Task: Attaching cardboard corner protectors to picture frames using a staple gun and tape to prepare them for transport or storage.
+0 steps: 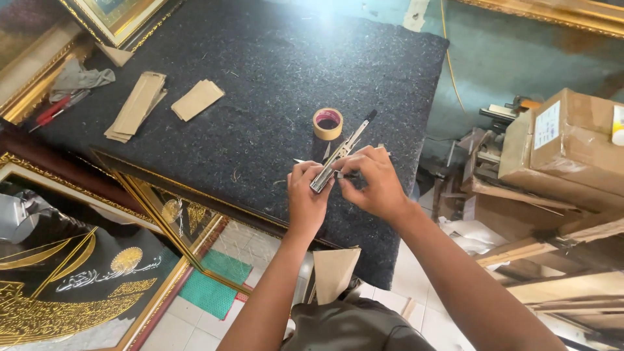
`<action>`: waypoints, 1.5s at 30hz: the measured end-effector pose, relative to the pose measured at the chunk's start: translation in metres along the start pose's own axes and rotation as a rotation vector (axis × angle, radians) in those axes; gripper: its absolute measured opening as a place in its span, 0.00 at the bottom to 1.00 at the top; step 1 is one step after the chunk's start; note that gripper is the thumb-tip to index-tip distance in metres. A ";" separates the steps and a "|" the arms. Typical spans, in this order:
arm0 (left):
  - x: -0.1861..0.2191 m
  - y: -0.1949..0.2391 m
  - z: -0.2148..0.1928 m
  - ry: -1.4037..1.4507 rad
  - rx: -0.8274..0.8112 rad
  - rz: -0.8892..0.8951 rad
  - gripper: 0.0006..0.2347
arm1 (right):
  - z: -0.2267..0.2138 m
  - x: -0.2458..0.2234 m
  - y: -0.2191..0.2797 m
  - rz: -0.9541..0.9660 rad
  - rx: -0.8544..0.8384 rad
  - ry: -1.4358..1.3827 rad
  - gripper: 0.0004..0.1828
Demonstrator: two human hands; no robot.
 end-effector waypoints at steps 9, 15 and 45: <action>0.014 0.010 -0.013 -0.068 -0.017 0.063 0.08 | 0.013 0.001 0.006 0.602 -0.150 -0.207 0.14; 0.017 0.012 -0.019 -0.104 -0.003 0.060 0.08 | 0.015 -0.044 -0.004 0.193 -0.290 0.324 0.07; 0.013 0.009 -0.014 -0.093 -0.010 0.094 0.11 | 0.014 -0.022 0.001 0.181 -0.152 -0.075 0.06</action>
Point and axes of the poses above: each hand's wrist, its own y-axis away from the middle knuckle, its own z-axis out of the palm, x = y × z, the point moved 8 cm from there along -y, towards the middle knuckle, and after that the axes turned 5 degrees about -z, right-handed, at the moved point
